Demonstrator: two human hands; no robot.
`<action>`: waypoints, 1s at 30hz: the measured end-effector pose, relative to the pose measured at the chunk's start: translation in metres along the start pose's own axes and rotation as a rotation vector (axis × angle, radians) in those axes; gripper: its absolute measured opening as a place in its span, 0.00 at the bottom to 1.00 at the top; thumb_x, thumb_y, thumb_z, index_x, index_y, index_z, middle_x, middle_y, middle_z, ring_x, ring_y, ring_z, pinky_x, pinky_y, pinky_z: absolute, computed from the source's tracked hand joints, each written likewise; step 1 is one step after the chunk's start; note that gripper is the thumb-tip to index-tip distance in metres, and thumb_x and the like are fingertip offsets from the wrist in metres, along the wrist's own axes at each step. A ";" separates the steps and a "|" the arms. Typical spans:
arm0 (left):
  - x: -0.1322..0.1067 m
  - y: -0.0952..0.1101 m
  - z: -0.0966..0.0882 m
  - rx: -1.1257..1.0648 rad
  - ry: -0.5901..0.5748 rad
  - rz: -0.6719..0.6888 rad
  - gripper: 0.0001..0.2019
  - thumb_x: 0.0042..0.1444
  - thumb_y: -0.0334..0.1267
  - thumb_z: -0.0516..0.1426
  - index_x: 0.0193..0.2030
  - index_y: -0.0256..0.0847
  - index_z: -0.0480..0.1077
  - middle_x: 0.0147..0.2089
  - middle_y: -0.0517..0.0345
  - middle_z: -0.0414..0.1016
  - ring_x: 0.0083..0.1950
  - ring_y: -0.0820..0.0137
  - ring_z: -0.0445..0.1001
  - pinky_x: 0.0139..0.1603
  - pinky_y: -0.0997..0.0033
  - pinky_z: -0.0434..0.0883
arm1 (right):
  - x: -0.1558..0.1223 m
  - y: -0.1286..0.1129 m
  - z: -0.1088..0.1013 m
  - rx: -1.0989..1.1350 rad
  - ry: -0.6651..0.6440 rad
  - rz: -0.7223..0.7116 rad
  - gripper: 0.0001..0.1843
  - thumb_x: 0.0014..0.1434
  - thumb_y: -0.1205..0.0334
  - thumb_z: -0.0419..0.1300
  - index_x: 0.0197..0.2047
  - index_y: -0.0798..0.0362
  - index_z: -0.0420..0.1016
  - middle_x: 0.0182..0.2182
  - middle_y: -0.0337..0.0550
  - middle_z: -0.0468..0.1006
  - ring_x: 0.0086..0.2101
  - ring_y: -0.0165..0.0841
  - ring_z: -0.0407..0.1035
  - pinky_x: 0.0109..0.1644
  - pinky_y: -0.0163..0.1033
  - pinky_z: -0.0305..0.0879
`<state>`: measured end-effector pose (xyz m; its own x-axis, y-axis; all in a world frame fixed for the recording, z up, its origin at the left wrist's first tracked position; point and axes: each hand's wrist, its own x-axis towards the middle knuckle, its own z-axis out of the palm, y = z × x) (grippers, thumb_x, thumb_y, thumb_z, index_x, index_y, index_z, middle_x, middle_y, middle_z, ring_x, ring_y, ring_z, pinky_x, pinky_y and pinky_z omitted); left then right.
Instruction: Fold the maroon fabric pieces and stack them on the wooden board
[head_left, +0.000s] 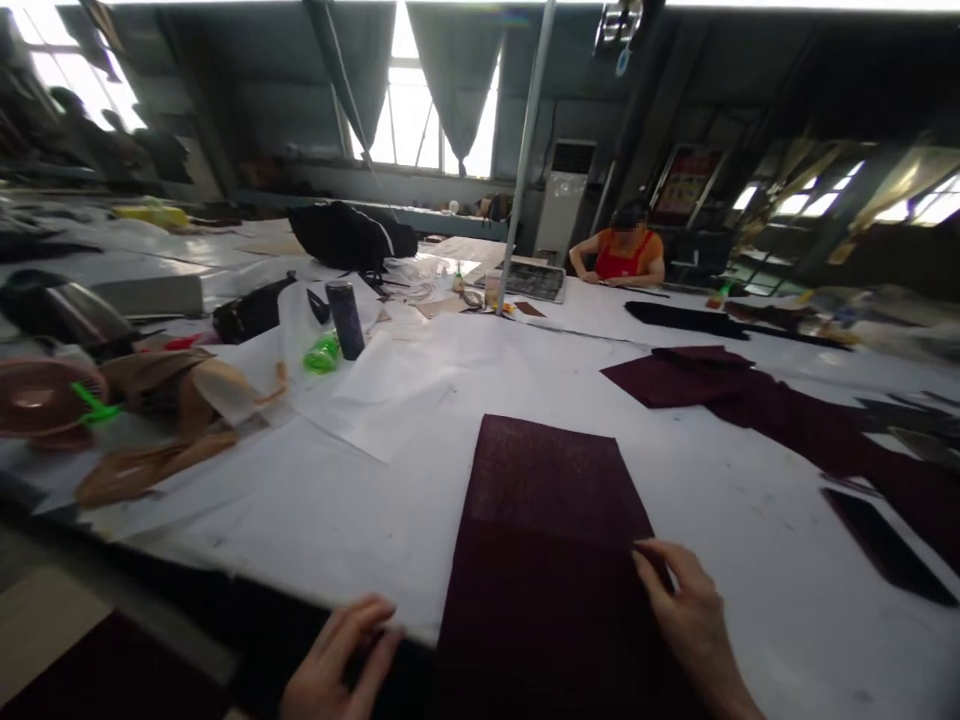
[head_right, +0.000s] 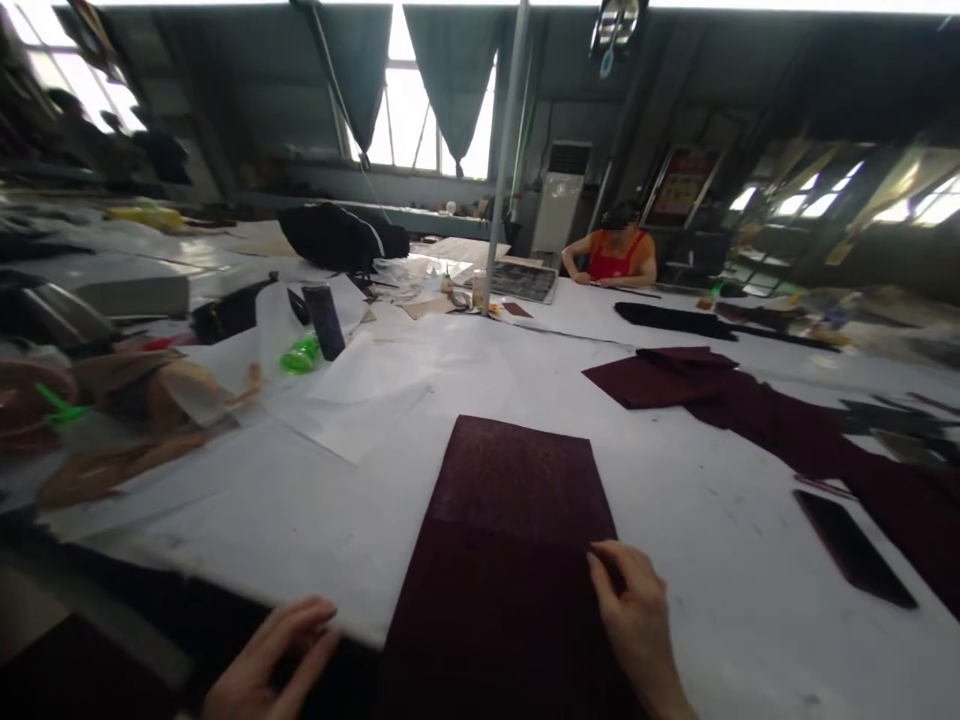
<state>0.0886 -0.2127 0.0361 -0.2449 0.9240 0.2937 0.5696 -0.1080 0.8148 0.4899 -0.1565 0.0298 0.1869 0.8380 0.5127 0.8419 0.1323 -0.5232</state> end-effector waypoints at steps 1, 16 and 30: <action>0.015 0.014 0.012 0.036 -0.060 0.118 0.11 0.53 0.49 0.59 0.38 0.47 0.74 0.44 0.58 0.75 0.43 0.65 0.76 0.47 0.68 0.74 | 0.002 -0.017 0.005 0.008 -0.049 -0.032 0.10 0.59 0.53 0.56 0.38 0.49 0.74 0.38 0.44 0.76 0.42 0.40 0.69 0.48 0.47 0.61; 0.127 0.057 0.115 0.194 -0.606 0.427 0.19 0.41 0.36 0.68 0.40 0.45 0.69 0.49 0.57 0.68 0.52 0.62 0.68 0.53 0.59 0.63 | 0.032 -0.104 0.085 0.093 -0.381 -0.162 0.06 0.54 0.66 0.62 0.36 0.48 0.71 0.36 0.39 0.71 0.42 0.39 0.62 0.49 0.49 0.50; 0.140 0.053 0.117 0.299 -0.749 0.586 0.19 0.42 0.40 0.69 0.41 0.47 0.70 0.50 0.61 0.66 0.51 0.66 0.66 0.54 0.63 0.56 | 0.018 -0.102 0.094 0.203 -0.348 -0.313 0.05 0.59 0.69 0.53 0.33 0.50 0.66 0.36 0.41 0.72 0.44 0.38 0.62 0.52 0.49 0.48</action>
<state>0.1758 -0.0460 0.0621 0.6375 0.7587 0.1343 0.6416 -0.6192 0.4527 0.3597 -0.1051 0.0281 -0.2678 0.8637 0.4270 0.7086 0.4769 -0.5201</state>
